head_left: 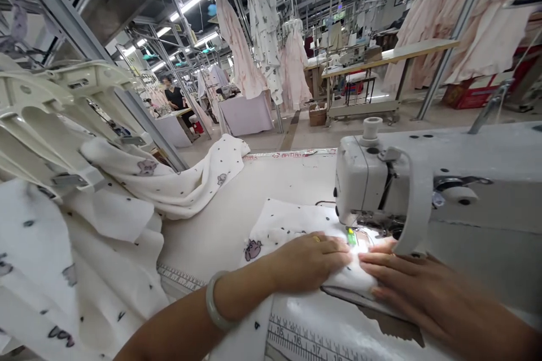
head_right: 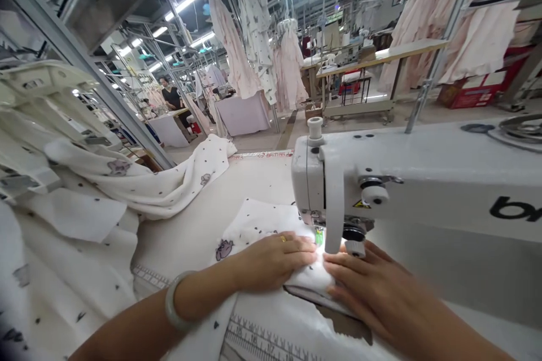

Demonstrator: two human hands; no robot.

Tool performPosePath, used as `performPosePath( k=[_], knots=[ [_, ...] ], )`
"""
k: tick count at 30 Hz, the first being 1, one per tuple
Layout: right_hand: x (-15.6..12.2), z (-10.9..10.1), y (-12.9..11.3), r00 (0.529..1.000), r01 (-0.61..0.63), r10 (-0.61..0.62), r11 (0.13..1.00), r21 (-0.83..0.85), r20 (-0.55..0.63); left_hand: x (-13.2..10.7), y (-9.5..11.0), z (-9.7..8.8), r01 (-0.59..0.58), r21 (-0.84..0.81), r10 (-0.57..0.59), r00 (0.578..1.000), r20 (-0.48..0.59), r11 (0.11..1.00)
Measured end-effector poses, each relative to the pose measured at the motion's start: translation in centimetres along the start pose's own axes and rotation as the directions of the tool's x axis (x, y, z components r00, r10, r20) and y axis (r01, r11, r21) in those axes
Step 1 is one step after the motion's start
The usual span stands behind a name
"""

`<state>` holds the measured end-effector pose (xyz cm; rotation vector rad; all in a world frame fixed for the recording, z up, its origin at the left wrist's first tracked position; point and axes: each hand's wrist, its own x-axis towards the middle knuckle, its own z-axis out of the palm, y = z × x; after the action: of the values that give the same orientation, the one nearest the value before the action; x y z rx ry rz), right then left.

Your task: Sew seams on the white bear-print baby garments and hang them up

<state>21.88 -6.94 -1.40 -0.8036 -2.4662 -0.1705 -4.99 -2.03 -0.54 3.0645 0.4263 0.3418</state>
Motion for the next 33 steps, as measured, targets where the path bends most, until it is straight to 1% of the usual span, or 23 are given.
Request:
performPosePath(
  k=[6, 12, 17, 19, 23, 26, 29, 31, 33],
  knots=[
    [-0.3, -0.1, 0.0, 0.999, -0.045, 0.045, 0.999, -0.002, 0.024, 0.4, -1.0, 0.2, 0.02, -0.061, -0.022, 0.999, -0.031, 0.998],
    [-0.1, -0.4, 0.0, 0.999, -0.049, 0.049, 0.999, 0.018, 0.021, 0.4, -0.9, 0.1, 0.03, -0.094, -0.031, 0.999, -0.014, 0.995],
    [-0.9, 0.1, 0.5, 0.993, -0.102, 0.098, 0.993, 0.061, 0.06, 0.5, -1.2, -0.3, 0.043, -0.112, -0.045, 0.999, -0.021, 0.993],
    [-1.2, 0.3, 0.7, 0.992, -0.116, 0.114, 0.991, 0.062, 0.046, 0.5, -1.6, -0.3, 0.034, -0.12, -0.036, 0.999, -0.018, 0.992],
    [-1.5, 0.6, 0.9, 0.995, -0.103, 0.103, 0.993, 0.064, 0.012, 0.6, -2.3, -0.2, 0.008, -0.134, -0.009, 1.0, -0.001, 0.991],
    [-1.4, 0.7, 1.1, 0.992, -0.124, 0.121, 0.989, 0.079, 0.04, 1.0, -2.9, -0.5, 0.033, -0.128, -0.029, 0.999, 0.027, 0.991],
    [-0.9, 0.3, 1.3, 0.979, -0.181, 0.169, 0.977, 0.115, 0.111, 1.7, -3.4, -1.5, 0.069, -0.132, -0.055, 0.993, 0.104, 0.989],
    [-0.5, -0.2, 1.3, 0.972, -0.212, 0.192, 0.966, 0.15, 0.137, 2.1, -3.1, -2.3, 0.095, -0.13, -0.072, 0.982, 0.172, 0.987],
    [-0.2, -0.6, 1.1, 0.968, -0.229, 0.203, 0.955, 0.186, 0.15, 2.3, -2.2, -2.7, 0.146, -0.119, -0.121, 0.973, 0.196, 0.982]
  ],
)
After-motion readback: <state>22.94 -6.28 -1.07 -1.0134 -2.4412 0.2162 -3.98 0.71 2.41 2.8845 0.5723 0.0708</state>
